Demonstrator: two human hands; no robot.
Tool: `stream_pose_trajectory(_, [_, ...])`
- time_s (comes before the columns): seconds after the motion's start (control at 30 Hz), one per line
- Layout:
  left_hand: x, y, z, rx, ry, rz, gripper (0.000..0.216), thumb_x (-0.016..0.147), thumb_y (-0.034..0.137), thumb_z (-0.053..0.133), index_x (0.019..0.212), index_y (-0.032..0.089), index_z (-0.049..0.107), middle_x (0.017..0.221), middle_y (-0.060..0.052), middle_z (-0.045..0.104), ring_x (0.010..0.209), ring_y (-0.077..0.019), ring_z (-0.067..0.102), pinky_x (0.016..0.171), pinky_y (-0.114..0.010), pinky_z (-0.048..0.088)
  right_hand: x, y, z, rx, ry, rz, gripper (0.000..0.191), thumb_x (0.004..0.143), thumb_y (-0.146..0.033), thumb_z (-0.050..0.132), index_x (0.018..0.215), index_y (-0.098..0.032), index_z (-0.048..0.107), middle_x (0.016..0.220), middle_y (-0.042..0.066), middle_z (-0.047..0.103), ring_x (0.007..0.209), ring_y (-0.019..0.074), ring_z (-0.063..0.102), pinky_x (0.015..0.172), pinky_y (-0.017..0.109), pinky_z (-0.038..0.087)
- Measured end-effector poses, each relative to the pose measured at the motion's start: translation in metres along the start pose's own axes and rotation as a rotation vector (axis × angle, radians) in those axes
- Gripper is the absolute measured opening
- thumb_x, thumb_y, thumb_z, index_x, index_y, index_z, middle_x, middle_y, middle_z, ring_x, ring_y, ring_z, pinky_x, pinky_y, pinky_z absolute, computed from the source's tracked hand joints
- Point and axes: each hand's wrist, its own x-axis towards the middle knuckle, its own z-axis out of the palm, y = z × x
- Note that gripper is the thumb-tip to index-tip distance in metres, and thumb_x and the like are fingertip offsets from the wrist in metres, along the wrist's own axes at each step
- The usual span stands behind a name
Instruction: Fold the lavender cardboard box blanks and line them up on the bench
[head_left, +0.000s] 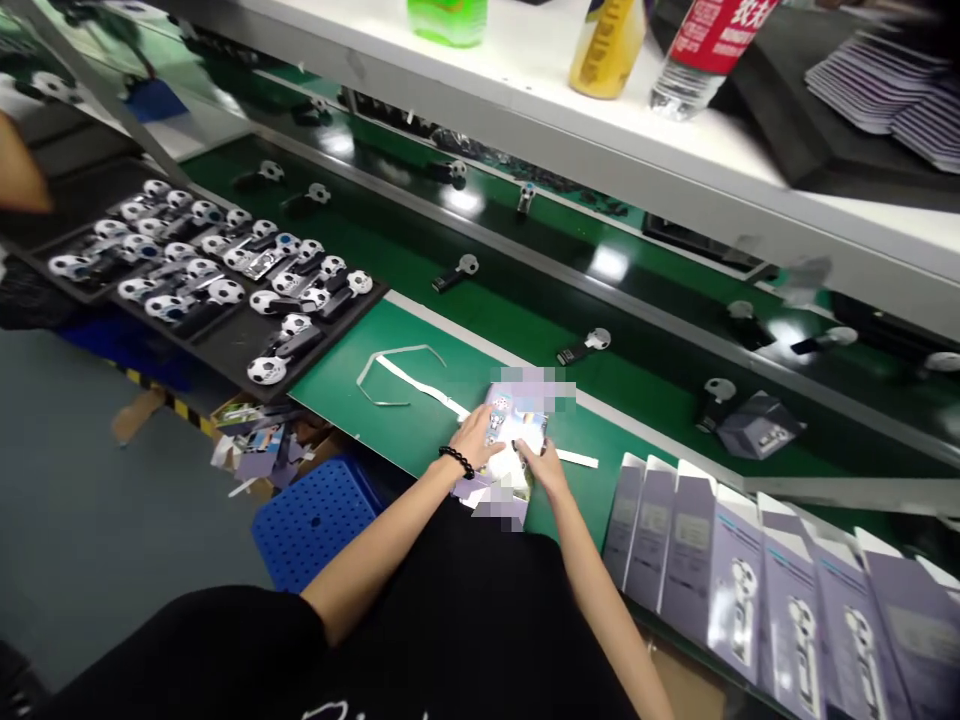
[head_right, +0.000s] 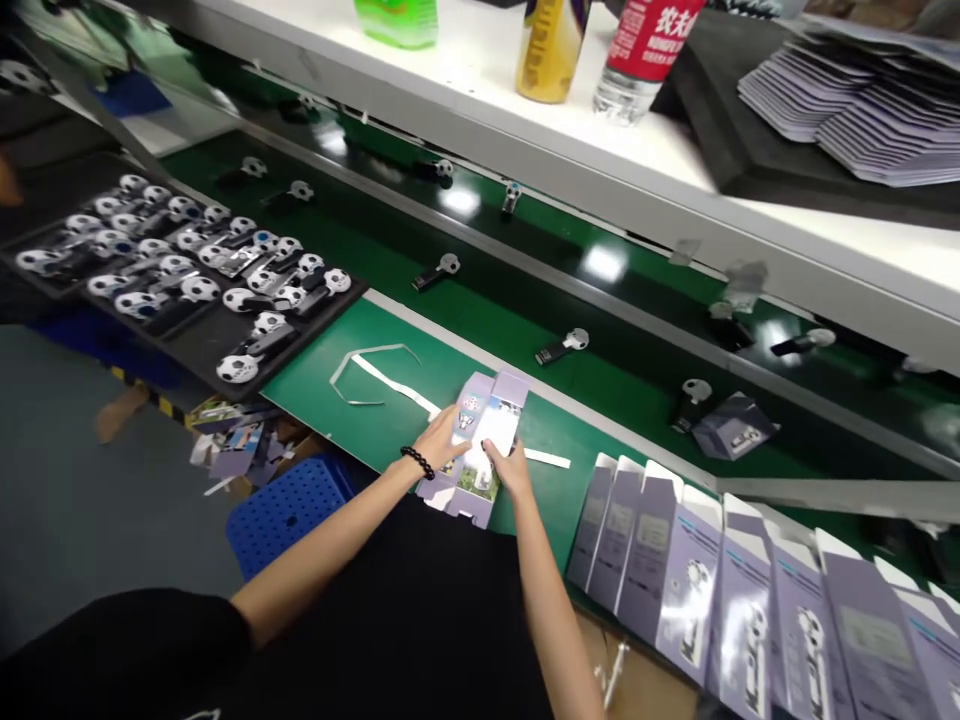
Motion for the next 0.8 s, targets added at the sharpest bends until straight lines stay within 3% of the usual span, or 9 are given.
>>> stream_pose_trajectory(0.13, [0.001, -0.014, 0.003, -0.095, 0.029, -0.103, 0.075, 0.069, 0.026, 0.069, 0.137, 0.012, 0.04, 0.148, -0.021, 0.038, 0.142, -0.0369, 0.03, 0.118, -0.054, 0.024, 0.0, -0.002, -0.008, 0.03, 0.021, 0.018, 0.037, 0.073, -0.045, 0.062, 0.088, -0.011, 0.067, 0.093, 0.016, 0.074, 0.089, 0.0267, 0.068, 0.078, 0.033, 0.053])
stream_pose_trajectory(0.2, [-0.003, -0.01, -0.002, -0.162, 0.076, -0.096, 0.068, 0.071, 0.031, 0.067, 0.133, 0.015, 0.044, 0.152, -0.019, 0.032, 0.145, -0.0369, 0.019, 0.121, -0.054, 0.014, -0.012, -0.01, -0.023, 0.031, 0.103, 0.012, 0.043, 0.077, -0.048, 0.056, 0.091, -0.01, 0.066, 0.097, 0.017, 0.073, 0.094, 0.0299, 0.066, 0.083, 0.038, 0.051])
stream_pose_trajectory(0.3, [-0.013, 0.017, -0.01, -0.316, 0.078, -0.018, 0.072, 0.071, 0.048, 0.07, 0.132, 0.016, 0.047, 0.155, -0.017, 0.026, 0.147, -0.036, 0.012, 0.123, -0.051, 0.005, -0.044, -0.044, -0.042, 0.051, 0.174, -0.075, 0.052, 0.086, -0.053, 0.042, 0.106, -0.011, 0.066, 0.109, 0.016, 0.07, 0.104, 0.0308, 0.063, 0.09, 0.041, 0.049])
stream_pose_trajectory(0.37, [-0.018, 0.041, -0.014, -0.46, -0.011, 0.048, 0.081, 0.07, 0.065, 0.067, 0.132, 0.017, 0.048, 0.151, -0.016, 0.037, 0.145, -0.0358, 0.023, 0.122, -0.05, 0.017, -0.069, -0.075, -0.048, 0.011, 0.052, -0.297, 0.053, 0.089, -0.053, 0.042, 0.121, -0.017, 0.063, 0.131, 0.013, 0.061, 0.121, 0.0304, 0.056, 0.101, 0.044, 0.044])
stream_pose_trajectory(0.43, [-0.021, 0.064, -0.02, -0.592, -0.111, 0.081, 0.087, 0.074, 0.082, 0.045, 0.131, 0.017, 0.05, 0.142, -0.017, 0.049, 0.138, -0.0357, 0.037, 0.115, -0.05, 0.032, -0.089, -0.104, -0.048, -0.098, -0.148, -0.549, 0.06, 0.088, -0.053, 0.052, 0.139, -0.023, 0.05, 0.152, 0.009, 0.041, 0.141, 0.031, 0.036, 0.114, 0.05, 0.031])
stream_pose_trajectory(0.53, [-0.02, 0.088, -0.034, -0.861, -0.197, 0.044, 0.091, 0.082, 0.081, 0.012, 0.129, 0.015, 0.053, 0.131, -0.018, 0.059, 0.126, -0.0351, 0.052, 0.107, -0.053, 0.042, -0.102, -0.125, -0.045, -0.167, -0.287, -0.702, 0.066, 0.09, -0.048, 0.053, 0.148, -0.021, 0.037, 0.157, 0.008, 0.031, 0.147, 0.0286, 0.023, 0.12, 0.052, 0.021])
stream_pose_trajectory(0.67, [-0.019, 0.098, -0.056, -1.406, -0.311, -0.032, 0.085, 0.087, 0.074, 0.013, 0.127, 0.014, 0.057, 0.129, -0.016, 0.061, 0.123, -0.035, 0.054, 0.108, -0.055, 0.04, -0.095, -0.112, -0.05, -0.014, -0.065, -0.622, 0.05, 0.097, -0.039, 0.038, 0.141, -0.016, 0.048, 0.15, 0.011, 0.043, 0.142, 0.0241, 0.036, 0.119, 0.047, 0.029])
stream_pose_trajectory(0.73, [-0.021, 0.097, -0.06, -1.468, -0.326, -0.081, 0.087, 0.087, 0.075, 0.012, 0.128, 0.014, 0.057, 0.13, -0.017, 0.061, 0.124, -0.0363, 0.054, 0.108, -0.057, 0.039, -0.09, -0.102, -0.054, 0.007, 0.028, -0.533, 0.051, 0.095, -0.042, 0.041, 0.139, -0.018, 0.05, 0.152, 0.011, 0.039, 0.144, 0.0272, 0.032, 0.119, 0.052, 0.028])
stream_pose_trajectory(0.8, [-0.023, 0.095, -0.056, -1.434, -0.278, -0.125, 0.085, 0.087, 0.075, 0.014, 0.131, 0.014, 0.055, 0.132, -0.017, 0.06, 0.127, -0.037, 0.051, 0.11, -0.058, 0.036, -0.089, -0.098, -0.056, -0.004, 0.039, -0.418, 0.064, 0.09, -0.051, 0.051, 0.145, -0.019, 0.041, 0.158, 0.011, 0.028, 0.147, 0.0316, 0.021, 0.118, 0.058, 0.024])
